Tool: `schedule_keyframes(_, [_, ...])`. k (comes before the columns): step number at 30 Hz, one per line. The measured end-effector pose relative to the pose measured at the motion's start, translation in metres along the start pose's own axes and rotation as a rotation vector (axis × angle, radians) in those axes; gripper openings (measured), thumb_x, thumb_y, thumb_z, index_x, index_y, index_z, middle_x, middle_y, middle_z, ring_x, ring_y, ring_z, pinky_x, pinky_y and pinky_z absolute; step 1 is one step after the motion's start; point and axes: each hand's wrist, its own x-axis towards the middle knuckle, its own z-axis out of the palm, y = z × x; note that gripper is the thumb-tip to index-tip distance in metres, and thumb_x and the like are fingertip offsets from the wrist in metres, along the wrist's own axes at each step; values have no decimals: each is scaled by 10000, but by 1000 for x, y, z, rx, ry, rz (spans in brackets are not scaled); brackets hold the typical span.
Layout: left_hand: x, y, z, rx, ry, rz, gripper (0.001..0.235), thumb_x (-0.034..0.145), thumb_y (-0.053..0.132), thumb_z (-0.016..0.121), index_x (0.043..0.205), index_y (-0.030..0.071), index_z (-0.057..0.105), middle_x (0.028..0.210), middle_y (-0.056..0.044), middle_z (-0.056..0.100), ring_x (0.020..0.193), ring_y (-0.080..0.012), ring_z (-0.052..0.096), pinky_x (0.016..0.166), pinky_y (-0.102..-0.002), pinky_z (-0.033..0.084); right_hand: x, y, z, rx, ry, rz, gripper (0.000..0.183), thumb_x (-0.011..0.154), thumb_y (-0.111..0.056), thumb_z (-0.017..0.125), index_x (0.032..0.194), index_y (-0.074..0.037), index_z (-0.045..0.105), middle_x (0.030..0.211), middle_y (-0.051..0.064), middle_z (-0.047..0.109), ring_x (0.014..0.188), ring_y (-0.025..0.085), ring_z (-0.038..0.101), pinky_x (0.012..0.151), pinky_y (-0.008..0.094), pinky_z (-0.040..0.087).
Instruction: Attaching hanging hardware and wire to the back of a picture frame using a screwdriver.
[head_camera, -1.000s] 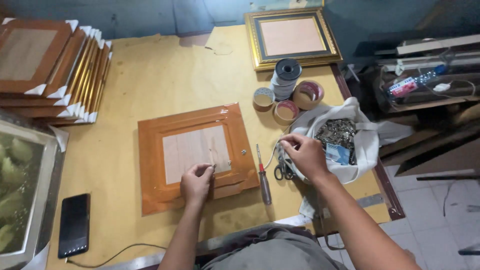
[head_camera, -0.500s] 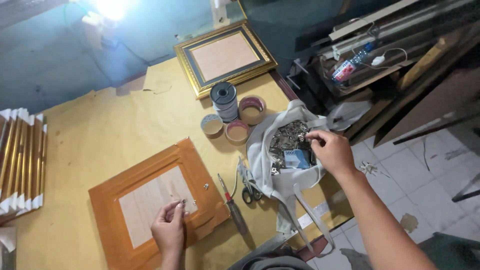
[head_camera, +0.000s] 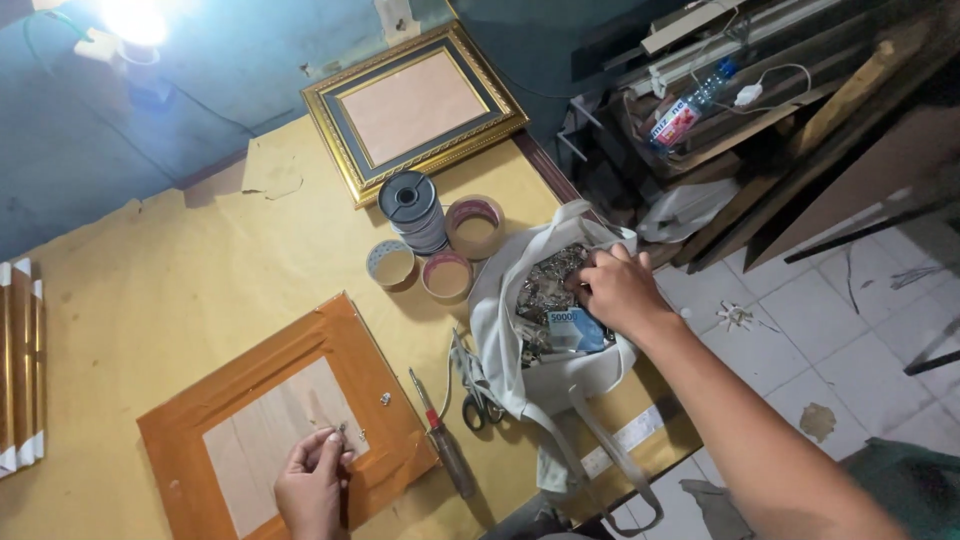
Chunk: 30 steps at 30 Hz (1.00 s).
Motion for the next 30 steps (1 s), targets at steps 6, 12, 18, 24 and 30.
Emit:
schedule_keyframes(6, [-2,2,6,-54,24,-6,79,817,50,596,887,16,593,659,-92,571,499,-117,501,366,-188,309,18,9,14,-75,78,-107,318,834,-460,455,800,-229,672,906,44,584,972,248,466,773,476,321])
schedule_keyframes(12, [-5,6,8,-60,51,-13,73,810,41,608,877,15,593,670,-100,582,511,-120,506,406,-183,341,16,-12,-22,-62,-137,-66,83,778,-254,629,823,-216,688,890,-31,614,998,192,498,913,444,291])
schedule_keyframes(18, [-5,6,8,-36,55,-27,92,813,55,612,897,19,600,652,-101,574,513,-114,496,405,-182,335,23,-14,2,-189,-42,-65,178,738,-81,490,764,-148,653,805,34,652,832,231,582,754,435,368])
schedule_keyframes(24, [-8,8,9,-47,42,3,77,829,47,592,898,12,594,673,-99,582,523,-114,500,410,-176,343,29,-4,28,-243,56,-155,215,717,-24,444,720,-116,638,749,78,642,756,269,598,714,465,389])
schedule_keyframes(30, [5,-9,-1,-4,-31,56,72,840,54,587,895,13,606,650,-104,590,543,-115,529,420,-191,376,28,9,-2,372,-63,40,218,840,-306,518,908,-150,655,812,131,650,749,311,607,592,412,441])
